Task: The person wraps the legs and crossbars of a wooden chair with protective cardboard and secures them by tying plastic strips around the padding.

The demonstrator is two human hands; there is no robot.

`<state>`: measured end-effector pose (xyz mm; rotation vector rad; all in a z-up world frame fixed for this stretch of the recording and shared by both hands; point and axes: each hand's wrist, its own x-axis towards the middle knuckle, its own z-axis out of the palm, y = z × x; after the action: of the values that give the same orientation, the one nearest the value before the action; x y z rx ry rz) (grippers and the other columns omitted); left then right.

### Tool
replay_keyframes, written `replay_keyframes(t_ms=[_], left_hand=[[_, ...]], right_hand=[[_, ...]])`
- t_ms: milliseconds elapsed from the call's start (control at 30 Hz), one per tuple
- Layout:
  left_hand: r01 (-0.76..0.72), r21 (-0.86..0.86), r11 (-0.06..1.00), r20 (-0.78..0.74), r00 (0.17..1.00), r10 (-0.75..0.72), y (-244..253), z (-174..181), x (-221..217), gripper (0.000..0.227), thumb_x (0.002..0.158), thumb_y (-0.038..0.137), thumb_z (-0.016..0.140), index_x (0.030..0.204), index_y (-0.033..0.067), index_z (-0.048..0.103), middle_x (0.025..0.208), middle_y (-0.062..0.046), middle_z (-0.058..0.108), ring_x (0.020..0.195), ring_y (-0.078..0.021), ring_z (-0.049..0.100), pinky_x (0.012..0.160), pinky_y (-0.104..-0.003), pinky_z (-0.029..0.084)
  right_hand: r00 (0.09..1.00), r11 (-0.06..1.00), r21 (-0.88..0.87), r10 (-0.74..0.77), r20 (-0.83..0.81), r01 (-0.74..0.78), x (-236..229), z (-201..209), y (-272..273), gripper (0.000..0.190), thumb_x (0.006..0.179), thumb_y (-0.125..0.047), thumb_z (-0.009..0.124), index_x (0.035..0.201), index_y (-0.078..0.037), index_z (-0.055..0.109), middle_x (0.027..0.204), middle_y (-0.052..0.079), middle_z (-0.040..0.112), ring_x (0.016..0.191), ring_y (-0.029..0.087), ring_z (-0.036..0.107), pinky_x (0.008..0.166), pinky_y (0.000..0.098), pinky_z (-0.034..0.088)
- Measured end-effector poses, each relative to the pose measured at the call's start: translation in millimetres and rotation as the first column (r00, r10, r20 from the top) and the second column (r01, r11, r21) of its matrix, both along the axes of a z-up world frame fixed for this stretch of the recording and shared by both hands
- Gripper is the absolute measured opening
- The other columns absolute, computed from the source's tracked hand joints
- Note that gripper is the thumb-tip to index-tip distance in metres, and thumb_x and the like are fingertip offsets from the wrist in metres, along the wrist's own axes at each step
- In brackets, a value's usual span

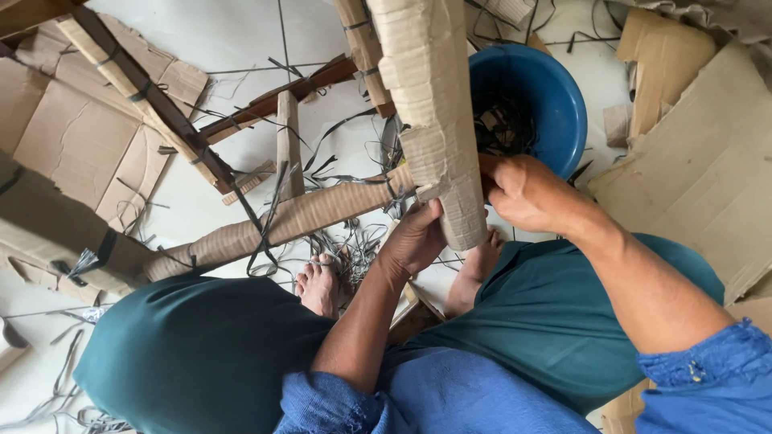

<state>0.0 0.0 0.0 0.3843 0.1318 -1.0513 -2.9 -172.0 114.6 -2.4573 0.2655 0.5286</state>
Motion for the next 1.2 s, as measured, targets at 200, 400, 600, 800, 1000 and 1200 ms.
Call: replay_keyframes(t_ms=[200, 400, 600, 800, 1000, 1200], left_hand=[[-0.104, 0.067, 0.992, 0.050, 0.994, 0.101, -9.0, -39.3, -11.7, 0.055, 0.095, 0.040, 0.076, 0.135, 0.0028, 0.066, 0.118, -0.018, 0.073, 0.111, -0.0313, 0.072, 0.102, -0.052, 0.055], [-0.306, 0.333, 0.892, 0.397, 0.903, 0.161, 3.3, 34.3, -5.0, 0.047, 0.106, 0.040, 0.059, 0.128, -0.0014, 0.066, 0.109, -0.013, 0.072, 0.107, -0.0201, 0.066, 0.099, -0.042, 0.053], [-0.608, 0.635, 0.477, 0.753, 0.625, -0.205, 3.2, 43.5, -21.8, 0.047, 0.111, 0.032, 0.041, 0.121, -0.0051, 0.068, 0.101, -0.032, 0.072, 0.103, -0.0484, 0.069, 0.083, -0.058, 0.057], [-0.883, 0.326, 0.338, 0.726, 0.005, -0.688, 31.2, 83.5, 3.9, 0.032, 0.105, 0.022, 0.050, 0.090, 0.0020, 0.070, 0.066, -0.013, 0.066, 0.060, -0.0342, 0.071, 0.054, -0.041, 0.055], [-0.937, 0.041, 0.346, 0.737, -0.206, -0.643, 35.2, 58.2, -1.3, 0.026, 0.096, 0.027, 0.066, 0.074, 0.0143, 0.060, 0.073, -0.004, 0.054, 0.062, -0.0280, 0.061, 0.062, -0.036, 0.051], [-0.895, -0.107, 0.432, 0.853, -0.306, -0.424, 31.1, 72.7, -0.4, 0.027, 0.094, 0.014, 0.067, 0.068, 0.0116, 0.061, 0.067, -0.005, 0.047, 0.050, -0.0269, 0.052, 0.051, -0.036, 0.048]], right_hand=[[0.993, 0.993, -0.028, -0.114, 0.017, 0.114, -19.4, -4.6, 1.2, 0.023, 0.094, -0.010, 0.050, 0.090, 0.000, 0.070, 0.065, 0.026, 0.066, 0.066, 0.049, 0.066, 0.054, 0.0527, 0.052], [0.963, 0.966, 0.039, -0.257, 0.083, 0.255, -34.6, -3.3, 13.6, 0.021, 0.103, -0.020, 0.049, 0.105, -0.011, 0.068, 0.069, 0.015, 0.066, 0.078, 0.037, 0.072, 0.060, 0.0450, 0.055], [0.963, 0.972, -0.076, -0.208, 0.171, 0.223, -42.2, 3.2, 24.1, 0.023, 0.109, -0.020, 0.043, 0.102, -0.006, 0.059, 0.064, 0.023, 0.064, 0.073, 0.046, 0.070, 0.058, 0.0564, 0.052], [0.975, 0.975, -0.137, -0.154, 0.160, 0.176, -37.9, 6.1, 18.0, 0.027, 0.108, -0.021, 0.044, 0.091, -0.008, 0.060, 0.058, 0.013, 0.068, 0.064, 0.040, 0.071, 0.056, 0.0493, 0.055], [0.922, 0.972, 0.143, -0.222, 0.318, 0.185, -54.1, 0.9, 12.5, 0.014, 0.106, -0.016, 0.058, 0.096, -0.006, 0.062, 0.063, 0.015, 0.067, 0.065, 0.039, 0.071, 0.057, 0.0459, 0.057], [0.860, 0.961, 0.220, -0.253, 0.443, 0.169, -58.1, -5.7, 20.3, 0.009, 0.104, -0.013, 0.064, 0.096, -0.008, 0.062, 0.061, 0.016, 0.061, 0.058, 0.034, 0.065, 0.058, 0.0415, 0.055]])
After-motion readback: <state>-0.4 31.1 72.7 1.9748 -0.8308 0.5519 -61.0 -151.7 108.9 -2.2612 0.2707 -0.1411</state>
